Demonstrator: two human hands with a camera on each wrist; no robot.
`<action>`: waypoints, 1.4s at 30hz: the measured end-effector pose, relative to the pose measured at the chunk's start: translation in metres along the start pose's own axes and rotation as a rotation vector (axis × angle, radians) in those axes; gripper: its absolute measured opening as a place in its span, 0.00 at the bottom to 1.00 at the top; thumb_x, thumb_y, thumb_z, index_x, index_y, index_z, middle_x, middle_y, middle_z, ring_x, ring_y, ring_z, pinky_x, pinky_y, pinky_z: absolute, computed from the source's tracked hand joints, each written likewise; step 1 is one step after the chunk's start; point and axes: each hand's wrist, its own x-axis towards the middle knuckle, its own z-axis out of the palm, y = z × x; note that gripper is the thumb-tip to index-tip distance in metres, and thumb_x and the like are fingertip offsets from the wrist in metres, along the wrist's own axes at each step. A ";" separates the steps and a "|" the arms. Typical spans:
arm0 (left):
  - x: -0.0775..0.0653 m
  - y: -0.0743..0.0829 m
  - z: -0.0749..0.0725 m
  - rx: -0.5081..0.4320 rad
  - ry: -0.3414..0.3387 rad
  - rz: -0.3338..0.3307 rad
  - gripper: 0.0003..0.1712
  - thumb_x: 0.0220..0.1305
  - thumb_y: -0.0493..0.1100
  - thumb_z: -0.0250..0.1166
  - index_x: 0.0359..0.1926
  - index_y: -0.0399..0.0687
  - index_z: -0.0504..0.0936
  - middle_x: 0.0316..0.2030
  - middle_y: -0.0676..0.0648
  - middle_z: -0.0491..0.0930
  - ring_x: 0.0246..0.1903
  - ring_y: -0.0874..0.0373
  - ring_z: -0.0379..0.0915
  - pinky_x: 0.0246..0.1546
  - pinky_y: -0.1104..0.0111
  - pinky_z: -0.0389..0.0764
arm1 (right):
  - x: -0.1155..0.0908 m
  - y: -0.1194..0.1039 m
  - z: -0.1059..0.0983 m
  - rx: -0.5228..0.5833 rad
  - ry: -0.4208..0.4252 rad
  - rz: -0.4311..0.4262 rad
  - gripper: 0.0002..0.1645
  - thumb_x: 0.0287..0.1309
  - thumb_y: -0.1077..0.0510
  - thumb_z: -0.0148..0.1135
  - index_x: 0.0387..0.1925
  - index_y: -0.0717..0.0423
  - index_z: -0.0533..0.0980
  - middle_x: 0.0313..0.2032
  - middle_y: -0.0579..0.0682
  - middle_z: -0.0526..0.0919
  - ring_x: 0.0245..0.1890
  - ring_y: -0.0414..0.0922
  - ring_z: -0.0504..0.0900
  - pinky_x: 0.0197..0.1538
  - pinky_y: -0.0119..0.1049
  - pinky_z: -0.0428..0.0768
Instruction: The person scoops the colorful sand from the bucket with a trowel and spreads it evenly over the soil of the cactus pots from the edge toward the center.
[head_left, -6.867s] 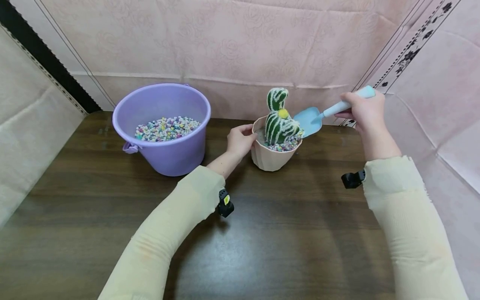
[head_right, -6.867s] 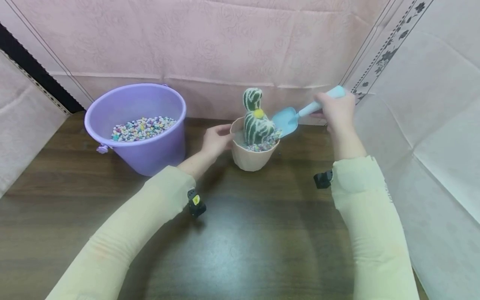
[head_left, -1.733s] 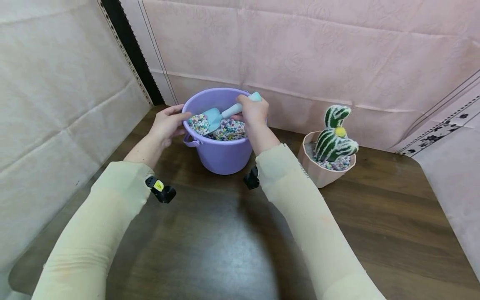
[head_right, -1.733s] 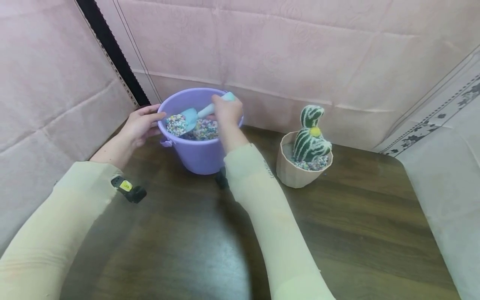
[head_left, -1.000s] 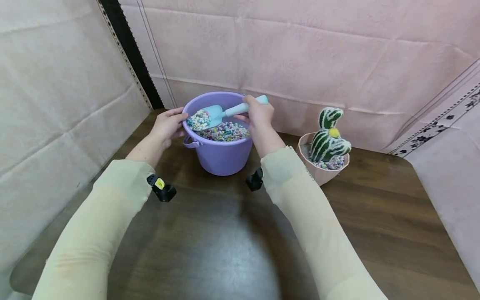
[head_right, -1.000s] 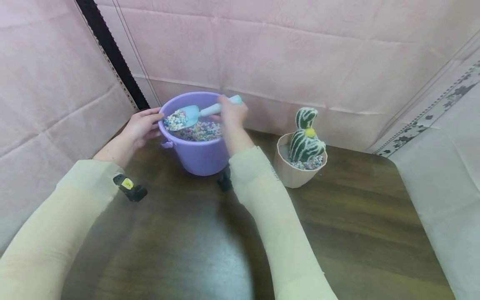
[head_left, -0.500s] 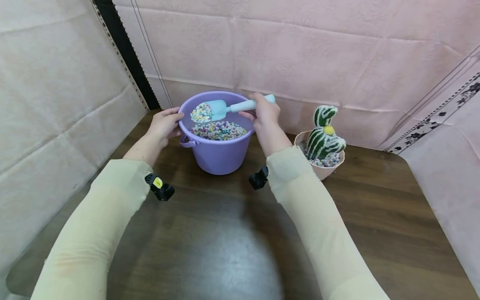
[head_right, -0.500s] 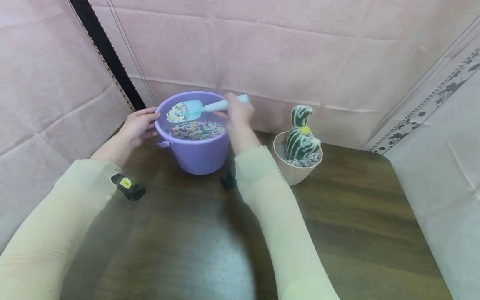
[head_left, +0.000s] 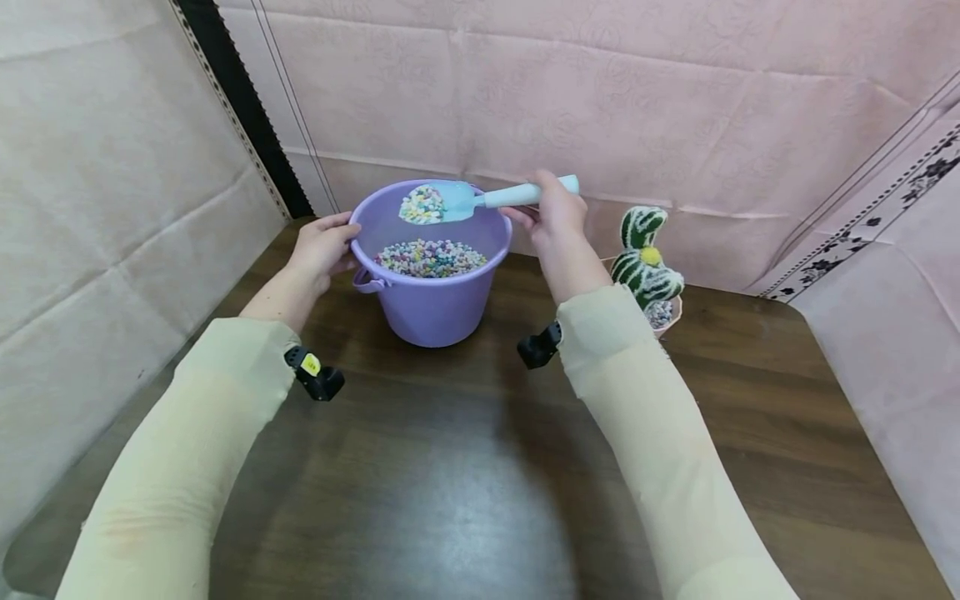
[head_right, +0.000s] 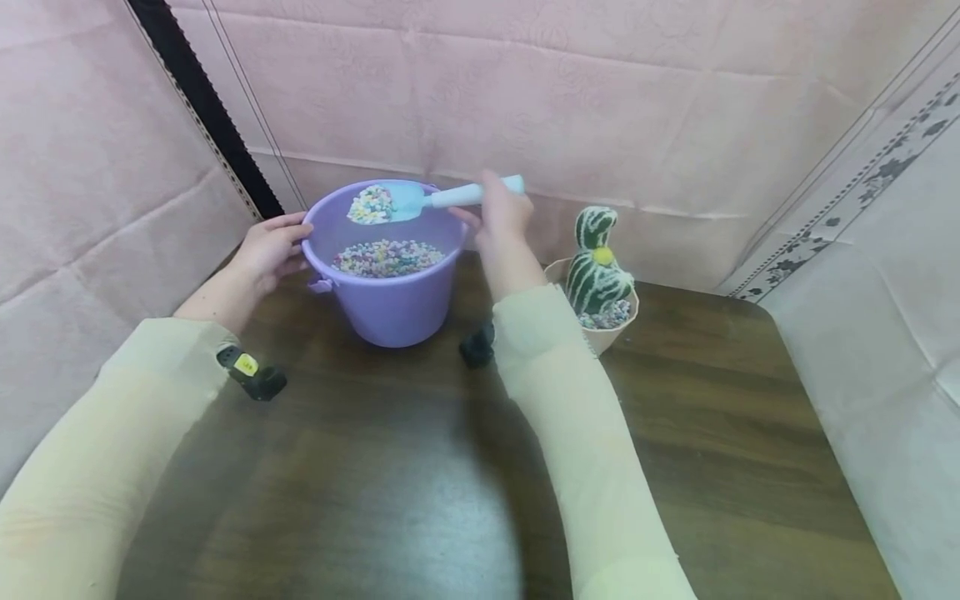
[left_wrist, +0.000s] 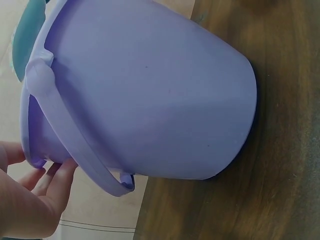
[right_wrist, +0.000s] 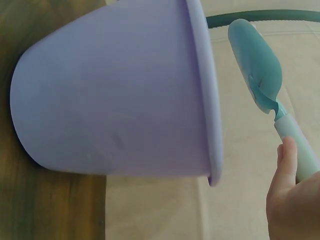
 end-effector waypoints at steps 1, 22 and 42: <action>0.000 0.000 0.000 0.001 0.004 0.003 0.29 0.71 0.44 0.49 0.70 0.49 0.57 0.68 0.42 0.61 0.58 0.53 0.68 0.32 0.84 0.78 | 0.000 -0.002 -0.001 0.003 -0.002 -0.002 0.06 0.53 0.66 0.59 0.33 0.59 0.70 0.26 0.55 0.78 0.22 0.48 0.80 0.22 0.36 0.84; -0.025 0.042 0.034 -0.034 0.214 0.420 0.25 0.60 0.44 0.64 0.59 0.47 0.75 0.57 0.46 0.75 0.55 0.60 0.70 0.58 0.75 0.72 | 0.002 -0.087 -0.050 0.151 0.095 0.054 0.09 0.54 0.64 0.60 0.34 0.54 0.68 0.37 0.53 0.73 0.36 0.49 0.79 0.29 0.41 0.86; -0.056 0.034 0.152 -0.081 -0.331 0.347 0.25 0.62 0.38 0.62 0.60 0.40 0.72 0.57 0.41 0.75 0.54 0.51 0.75 0.51 0.64 0.81 | -0.001 -0.144 -0.124 0.271 0.207 0.044 0.16 0.52 0.64 0.65 0.37 0.46 0.68 0.38 0.51 0.75 0.38 0.49 0.81 0.38 0.44 0.86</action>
